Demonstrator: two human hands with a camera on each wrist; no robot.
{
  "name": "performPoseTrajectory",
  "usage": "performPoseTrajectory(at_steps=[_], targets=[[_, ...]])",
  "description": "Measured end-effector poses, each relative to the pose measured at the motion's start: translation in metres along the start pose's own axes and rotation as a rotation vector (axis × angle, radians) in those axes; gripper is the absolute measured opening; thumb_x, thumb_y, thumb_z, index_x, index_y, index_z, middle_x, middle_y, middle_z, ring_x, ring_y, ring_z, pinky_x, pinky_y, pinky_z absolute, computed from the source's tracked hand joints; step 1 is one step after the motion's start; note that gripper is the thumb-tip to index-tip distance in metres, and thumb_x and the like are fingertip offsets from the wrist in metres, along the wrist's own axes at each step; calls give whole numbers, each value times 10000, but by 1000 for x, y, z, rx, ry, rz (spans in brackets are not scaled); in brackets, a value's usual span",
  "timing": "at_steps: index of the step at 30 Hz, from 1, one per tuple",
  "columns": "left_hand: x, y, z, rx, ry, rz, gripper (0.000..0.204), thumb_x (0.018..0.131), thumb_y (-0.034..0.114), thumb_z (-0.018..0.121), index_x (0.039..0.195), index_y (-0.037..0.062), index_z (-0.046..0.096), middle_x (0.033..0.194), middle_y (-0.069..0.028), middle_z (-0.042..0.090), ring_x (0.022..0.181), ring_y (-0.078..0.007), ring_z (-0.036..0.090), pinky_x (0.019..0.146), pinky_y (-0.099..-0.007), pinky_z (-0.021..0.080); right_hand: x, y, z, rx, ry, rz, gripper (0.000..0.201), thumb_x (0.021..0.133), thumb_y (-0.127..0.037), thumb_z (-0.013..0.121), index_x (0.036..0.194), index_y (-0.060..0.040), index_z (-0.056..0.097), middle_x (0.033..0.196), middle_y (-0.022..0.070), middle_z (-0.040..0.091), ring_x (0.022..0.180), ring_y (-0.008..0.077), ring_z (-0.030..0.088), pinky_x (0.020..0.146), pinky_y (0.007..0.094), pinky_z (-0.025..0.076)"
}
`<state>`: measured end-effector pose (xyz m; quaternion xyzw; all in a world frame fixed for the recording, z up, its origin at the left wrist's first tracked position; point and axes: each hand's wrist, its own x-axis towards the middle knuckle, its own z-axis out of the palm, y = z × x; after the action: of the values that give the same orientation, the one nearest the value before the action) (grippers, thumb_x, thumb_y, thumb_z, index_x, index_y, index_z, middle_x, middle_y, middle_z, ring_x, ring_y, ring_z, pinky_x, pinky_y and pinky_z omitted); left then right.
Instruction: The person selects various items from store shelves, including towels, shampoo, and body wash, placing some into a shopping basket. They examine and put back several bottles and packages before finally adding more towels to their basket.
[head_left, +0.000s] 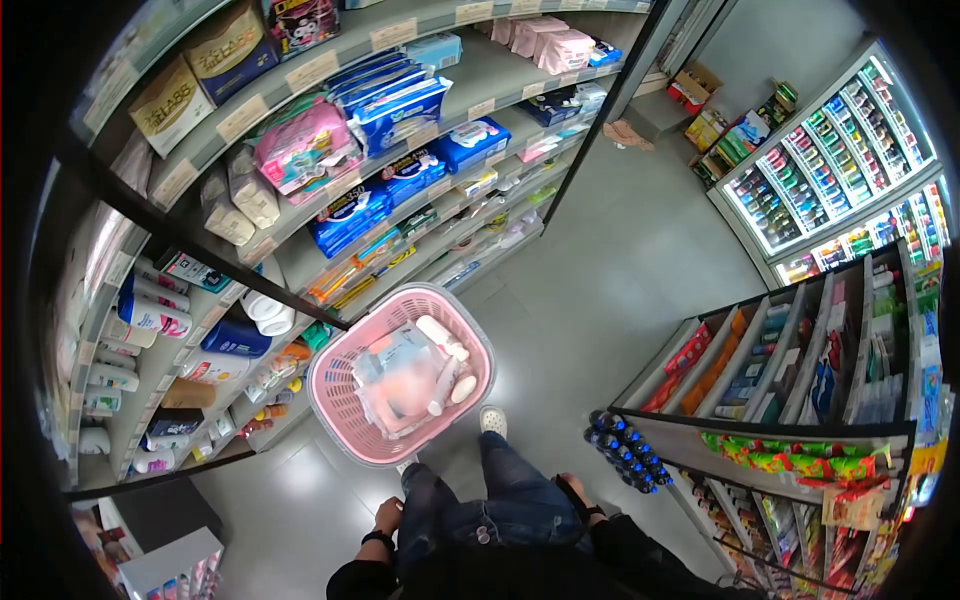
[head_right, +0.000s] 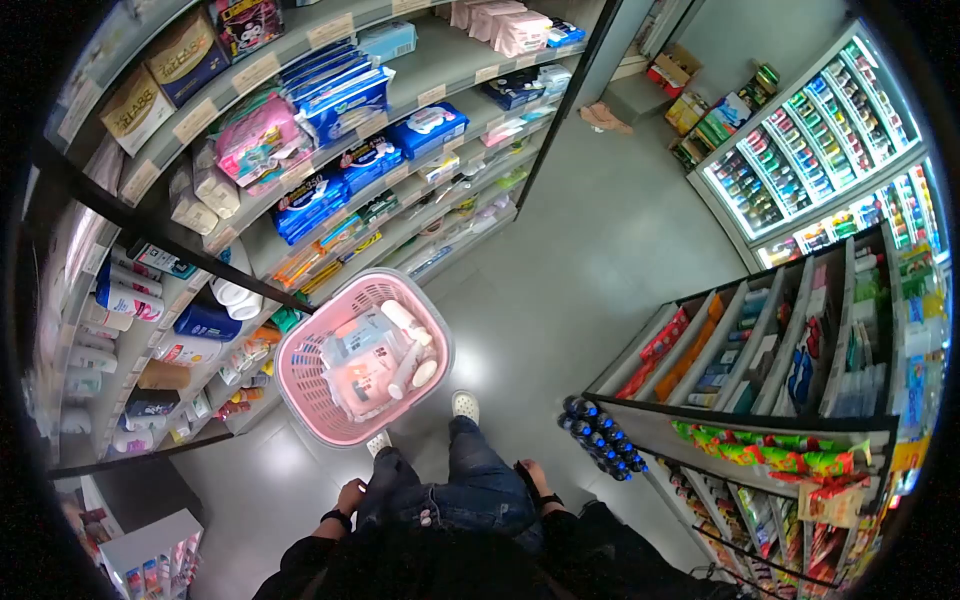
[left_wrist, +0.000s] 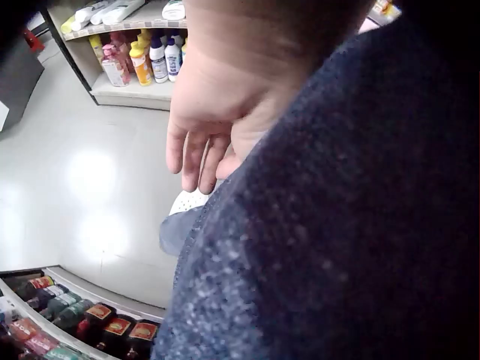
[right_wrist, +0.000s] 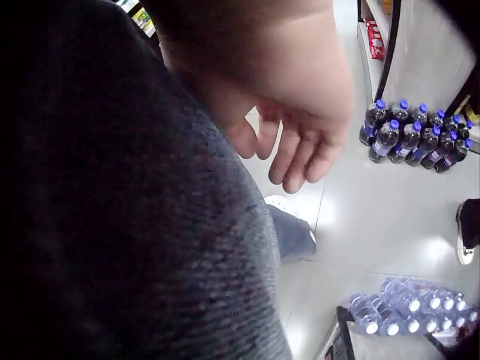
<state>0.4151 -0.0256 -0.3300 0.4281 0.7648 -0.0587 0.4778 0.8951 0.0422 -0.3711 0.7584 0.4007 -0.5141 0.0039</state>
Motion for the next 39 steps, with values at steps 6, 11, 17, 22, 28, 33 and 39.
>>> performPoseTrajectory(at_steps=[6, 11, 17, 22, 28, 33, 39], targets=[[-9, 33, 19, -148, 32, -52, 234, 749, 155, 651, 968, 73, 662, 885, -201, 675, 862, -341, 656, 749, -393, 520, 32, 32, -16, 106, -95, -11, 445, 857, -429, 555, 1005, -20, 649, 946, 218, 663, 948, 371, 624, 819, 415, 463], [-11, 66, -12, -212, 37, 152, 255, 790, 151, 620, 1026, 55, 636, 832, -177, 671, 749, -321, 657, 713, -375, 518, 52, 42, -22, 124, -140, -80, 419, 861, -404, 557, 984, -15, 647, 915, 207, 665, 917, 365, 627, 811, 412, 463], [-29, 148, -127, -640, -55, 141, 133, 894, 89, 541, 980, 18, 614, 695, -64, 613, 605, -147, 611, 571, -287, 499, 41, 18, -41, 84, -98, -91, 390, 848, -389, 576, 929, -13, 642, 874, 191, 665, 879, 358, 629, 785, 413, 464], [10, 181, -173, -547, 129, 348, 180, 867, 111, 573, 1009, 1, 585, 810, -124, 617, 707, -211, 616, 641, -303, 498, 48, -1, -33, 71, -82, -122, 375, 842, -384, 573, 899, -18, 633, 868, 179, 668, 875, 358, 630, 778, 418, 465], [109, 161, -176, -213, 492, 362, 596, 717, 164, 693, 1240, 2, 458, 1176, -249, 528, 1087, -393, 526, 919, -431, 449, 34, -41, -31, -38, 57, -147, 384, 845, -396, 538, 873, -31, 652, 836, 185, 672, 852, 370, 635, 768, 419, 472], [165, 144, -180, -35, 210, 177, 848, 613, 273, 769, 1324, 23, 379, 1265, -250, 477, 1193, -405, 458, 990, -453, 402, 7, -66, -37, -3, 135, -114, 377, 821, -380, 567, 909, -28, 668, 825, 180, 679, 848, 362, 645, 761, 399, 484], [184, 145, -168, 88, 197, 142, 960, 583, 322, 778, 1380, 95, 292, 1314, -228, 425, 1248, -381, 407, 984, -523, 376, -15, -75, -38, 43, 138, -30, 375, 797, -376, 615, 919, -27, 679, 786, 188, 677, 794, 345, 656, 706, 399, 495]])
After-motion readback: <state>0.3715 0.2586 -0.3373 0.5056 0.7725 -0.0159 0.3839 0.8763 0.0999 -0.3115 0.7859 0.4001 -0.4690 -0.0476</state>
